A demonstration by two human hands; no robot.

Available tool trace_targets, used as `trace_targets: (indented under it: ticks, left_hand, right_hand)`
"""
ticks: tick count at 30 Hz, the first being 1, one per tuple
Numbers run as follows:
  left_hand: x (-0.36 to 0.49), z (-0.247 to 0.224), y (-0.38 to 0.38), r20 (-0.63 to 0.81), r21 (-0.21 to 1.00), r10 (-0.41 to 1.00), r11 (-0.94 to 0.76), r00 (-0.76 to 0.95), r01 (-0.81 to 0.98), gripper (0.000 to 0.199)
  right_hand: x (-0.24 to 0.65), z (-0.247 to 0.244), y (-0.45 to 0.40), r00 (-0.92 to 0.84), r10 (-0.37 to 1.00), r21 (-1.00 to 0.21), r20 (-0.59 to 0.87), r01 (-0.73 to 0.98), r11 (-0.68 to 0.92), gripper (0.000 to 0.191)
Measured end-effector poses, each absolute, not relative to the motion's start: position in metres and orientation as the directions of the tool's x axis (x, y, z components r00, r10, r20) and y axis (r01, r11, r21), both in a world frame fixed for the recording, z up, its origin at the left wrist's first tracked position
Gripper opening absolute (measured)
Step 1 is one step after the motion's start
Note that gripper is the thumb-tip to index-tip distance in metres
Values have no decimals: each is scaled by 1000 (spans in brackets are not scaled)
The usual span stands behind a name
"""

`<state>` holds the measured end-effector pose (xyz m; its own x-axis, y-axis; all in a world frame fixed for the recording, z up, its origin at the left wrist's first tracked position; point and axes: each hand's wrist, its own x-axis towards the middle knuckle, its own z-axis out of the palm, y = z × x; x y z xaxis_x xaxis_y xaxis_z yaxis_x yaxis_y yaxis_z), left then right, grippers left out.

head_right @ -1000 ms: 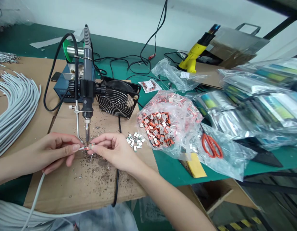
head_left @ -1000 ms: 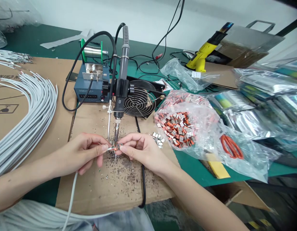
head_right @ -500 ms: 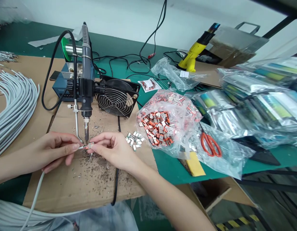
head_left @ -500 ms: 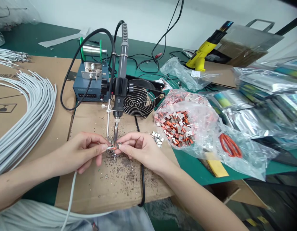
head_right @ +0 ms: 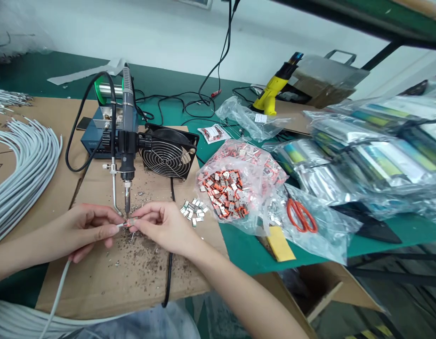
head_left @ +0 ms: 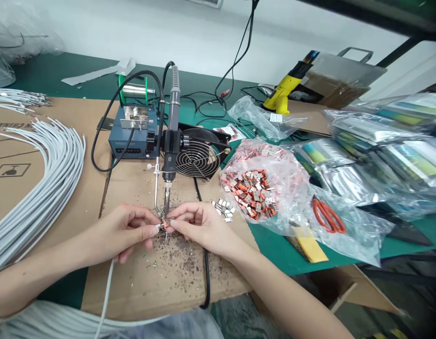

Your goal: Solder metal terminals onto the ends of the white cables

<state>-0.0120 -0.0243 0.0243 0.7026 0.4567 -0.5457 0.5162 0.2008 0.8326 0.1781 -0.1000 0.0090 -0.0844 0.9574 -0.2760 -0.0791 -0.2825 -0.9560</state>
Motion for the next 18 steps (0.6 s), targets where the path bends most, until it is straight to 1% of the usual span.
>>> trace_targets:
  ticks: [4,9,13,18]
  left_hand:
    - [-11,24,-27,-544,825,512,184,665,534,35]
    - [-11,21,-26,-491,835,565,87,664,544,36]
    - [-12,20,-24,-427,856,561,-2,709,517,38]
    - [-11,21,-24,-400,868,566,-18,721,496,37]
  right_hand:
    - [178,6,-99,-89,953,-951,-288,-94,-296,10]
    - [178,6,-98,-89,945,-942,-314,-96,-322,11]
    - [178,6,-98,-88,950,-947,-301,-88,-308,12]
    - [178,7,-99,-79,962,-958,-260,-100,-268,14]
